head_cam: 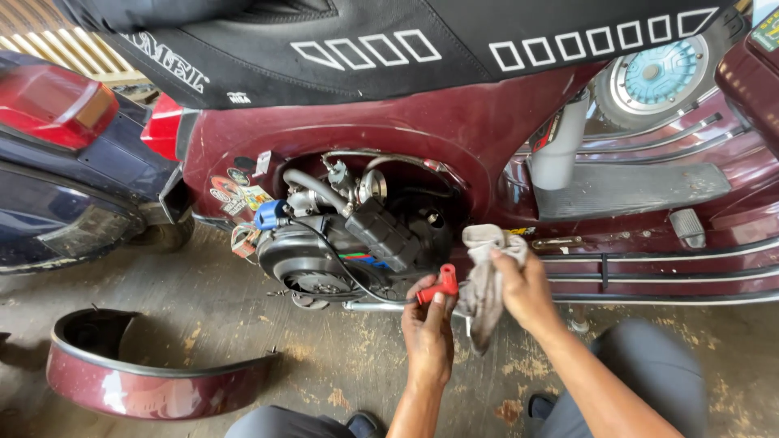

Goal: The person is working on the engine of a maroon scooter, using a wrench to tighten bolts and a cloth to wipe components. They manipulate various parts within the engine compartment, including a blue box and hoses, while sitting on the floor.

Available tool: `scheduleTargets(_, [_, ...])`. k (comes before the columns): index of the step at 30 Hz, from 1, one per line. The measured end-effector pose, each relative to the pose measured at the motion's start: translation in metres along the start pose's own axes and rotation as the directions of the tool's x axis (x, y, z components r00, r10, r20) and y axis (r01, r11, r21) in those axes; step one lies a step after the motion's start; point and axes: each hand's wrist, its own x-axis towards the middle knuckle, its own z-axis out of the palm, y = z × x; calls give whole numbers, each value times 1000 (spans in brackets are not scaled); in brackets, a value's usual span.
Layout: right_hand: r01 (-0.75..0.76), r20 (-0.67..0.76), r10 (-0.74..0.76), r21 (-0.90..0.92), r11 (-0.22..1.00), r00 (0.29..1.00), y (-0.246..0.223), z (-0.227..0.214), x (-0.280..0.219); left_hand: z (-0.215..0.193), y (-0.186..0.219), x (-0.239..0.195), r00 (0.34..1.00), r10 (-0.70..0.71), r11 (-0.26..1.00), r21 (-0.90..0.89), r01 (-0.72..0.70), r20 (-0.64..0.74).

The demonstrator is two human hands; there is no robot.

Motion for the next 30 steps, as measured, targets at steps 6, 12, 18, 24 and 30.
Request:
scheduleTargets(6, [315,-131,-460,-566,762,878,-50,-43,-1,16,6,-6,983,-89,857,491,156,-158])
scheduleTargets(12, [341,114,-574,-889,305,811,-31,-62,52,23,-6,15,948,-33,725,646,240,-316])
scheduleTargets(18, [326,337,103,-939,109,936,18,-66,97,-30,-52,34,893,5,763,579,288,-450])
scheduleTargets(24, [458,469,-48,-829,321,882,58,-44,91,-14,-62,53,636,-275,887,65,457,-721])
scheduleTargets(30, [253,300,-134,-404,879,944,2,-27,102,42,-37,70,597,-414,736,133,663,-687])
